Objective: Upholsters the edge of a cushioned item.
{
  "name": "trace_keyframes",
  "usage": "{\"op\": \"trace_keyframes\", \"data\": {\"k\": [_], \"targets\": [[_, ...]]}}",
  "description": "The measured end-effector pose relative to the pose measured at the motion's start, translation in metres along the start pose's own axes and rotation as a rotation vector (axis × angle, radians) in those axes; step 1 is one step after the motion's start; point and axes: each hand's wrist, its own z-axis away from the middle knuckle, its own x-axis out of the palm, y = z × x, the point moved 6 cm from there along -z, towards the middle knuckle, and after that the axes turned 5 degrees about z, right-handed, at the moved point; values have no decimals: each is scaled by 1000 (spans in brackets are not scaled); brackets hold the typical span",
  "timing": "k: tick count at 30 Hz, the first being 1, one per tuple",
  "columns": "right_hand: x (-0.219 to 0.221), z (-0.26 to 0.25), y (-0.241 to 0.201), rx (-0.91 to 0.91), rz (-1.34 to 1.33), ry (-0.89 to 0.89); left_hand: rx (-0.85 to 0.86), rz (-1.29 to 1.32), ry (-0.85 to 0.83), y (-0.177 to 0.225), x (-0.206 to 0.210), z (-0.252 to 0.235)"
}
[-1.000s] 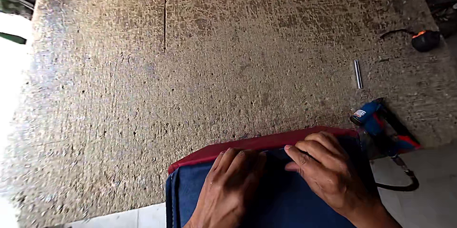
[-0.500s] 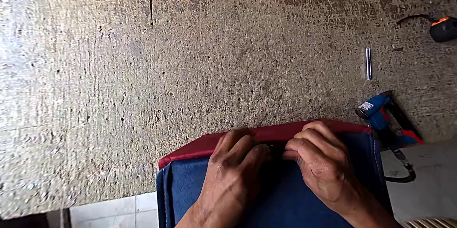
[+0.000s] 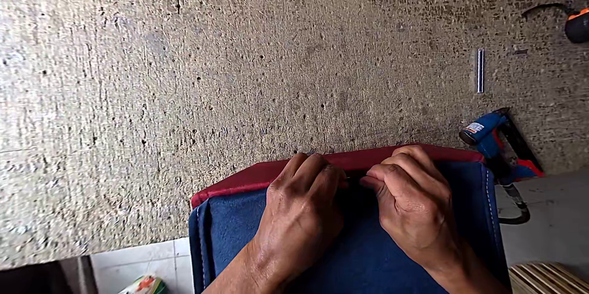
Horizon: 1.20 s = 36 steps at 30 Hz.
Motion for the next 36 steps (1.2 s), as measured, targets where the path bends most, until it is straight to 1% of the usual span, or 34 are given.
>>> {"op": "trace_keyframes", "data": {"k": [4,6,10,12,14,16,20,23,27,30,32,36], "targets": [[1,0,0,26,-3,16,14,13,-58,-2,0,-6],[2,-1,2,20,-16,-15,25,31,-69,-4,0,-6],[-1,-6,11,-39,-124,-200,86,65,-47,-5,0,-1],[-3,-9,9,-71,-112,-298,111,84,-40,-4,-2,3],[-3,-11,2,-114,-68,-347,122,93,-39,-3,-5,5],[-2,-12,-1,-113,-73,-327,108,82,-73,-3,-8,4],[1,-4,0,-11,-122,-184,49,25,-213,-12,-14,-2],[3,-1,-2,15,-111,-98,70,78,-167,-15,-13,-2],[3,-2,-5,39,-95,-14,27,98,-121,-18,-10,-4],[2,-3,-7,67,-71,-10,21,100,-137,-18,-10,-7],[1,-7,-7,111,-59,-37,7,121,-172,-20,-10,-10],[-1,-19,1,240,-41,-168,-59,171,-305,-27,-8,-23]]}}
